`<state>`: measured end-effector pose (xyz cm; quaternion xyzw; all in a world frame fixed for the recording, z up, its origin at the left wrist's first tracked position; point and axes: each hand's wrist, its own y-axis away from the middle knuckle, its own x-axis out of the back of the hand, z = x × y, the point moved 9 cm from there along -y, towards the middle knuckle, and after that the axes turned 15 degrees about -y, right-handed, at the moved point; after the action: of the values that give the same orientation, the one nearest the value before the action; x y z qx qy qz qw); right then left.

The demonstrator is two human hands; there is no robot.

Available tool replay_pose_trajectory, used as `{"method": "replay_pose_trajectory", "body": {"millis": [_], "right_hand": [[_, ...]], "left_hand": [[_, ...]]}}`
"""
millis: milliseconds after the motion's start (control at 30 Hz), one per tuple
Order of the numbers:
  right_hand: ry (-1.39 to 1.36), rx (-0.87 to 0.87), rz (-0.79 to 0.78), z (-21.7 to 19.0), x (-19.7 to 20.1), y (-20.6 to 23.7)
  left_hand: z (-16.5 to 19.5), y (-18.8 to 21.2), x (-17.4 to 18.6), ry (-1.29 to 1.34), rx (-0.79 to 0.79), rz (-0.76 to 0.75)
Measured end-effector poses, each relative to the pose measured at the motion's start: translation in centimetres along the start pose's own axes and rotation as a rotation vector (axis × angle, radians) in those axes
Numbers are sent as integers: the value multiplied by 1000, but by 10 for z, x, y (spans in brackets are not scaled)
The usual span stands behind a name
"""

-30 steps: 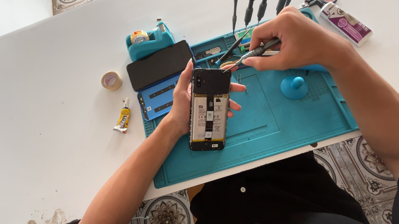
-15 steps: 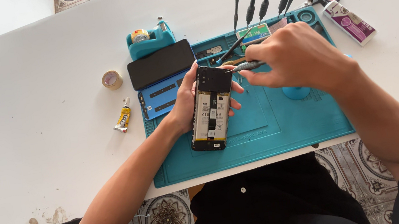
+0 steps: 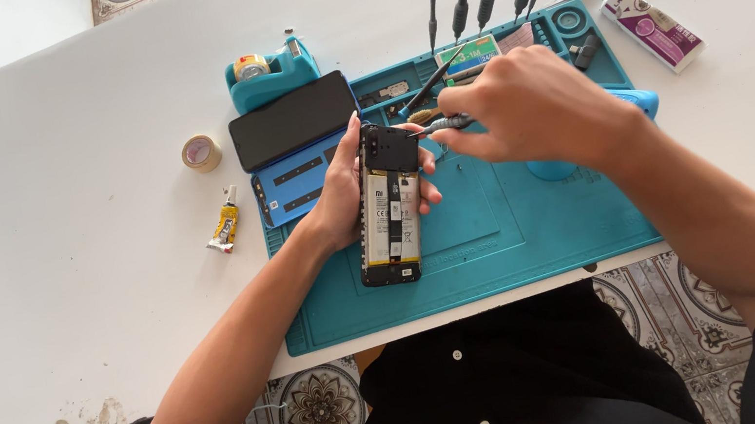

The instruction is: The person holds a smartphone with its back cover removed and uses a precision screwdriver to unscrew small screws from the phone's internal frame, repositioning the phone between screws and setting removed screws and a small bracket aside on the repair mat.

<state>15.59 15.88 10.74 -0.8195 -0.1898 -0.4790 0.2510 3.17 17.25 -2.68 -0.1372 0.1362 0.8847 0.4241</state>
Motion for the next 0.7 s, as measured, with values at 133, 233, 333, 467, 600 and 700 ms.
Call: {"method": "replay_pose_trajectory", "body": {"millis": [133, 233, 333, 467, 600, 700], "right_hand": [[49, -19, 13, -2, -5, -1], [-5, 39, 57, -6, -2, -1], [-37, 89, 51, -8, -1, -1], [-34, 99, 30, -6, -5, -2], [-71, 139, 56, -9, -3, -1], [-67, 142, 55, -10, -4, -2]], "left_hand": [[0, 0, 4, -44, -21, 27], [0, 1, 6, -52, -18, 44], [1, 1, 8, -50, -20, 51], [1, 2, 9, -36, -19, 56], [0, 2, 9, -49, -18, 50], [1, 1, 7, -46, -27, 35]]}}
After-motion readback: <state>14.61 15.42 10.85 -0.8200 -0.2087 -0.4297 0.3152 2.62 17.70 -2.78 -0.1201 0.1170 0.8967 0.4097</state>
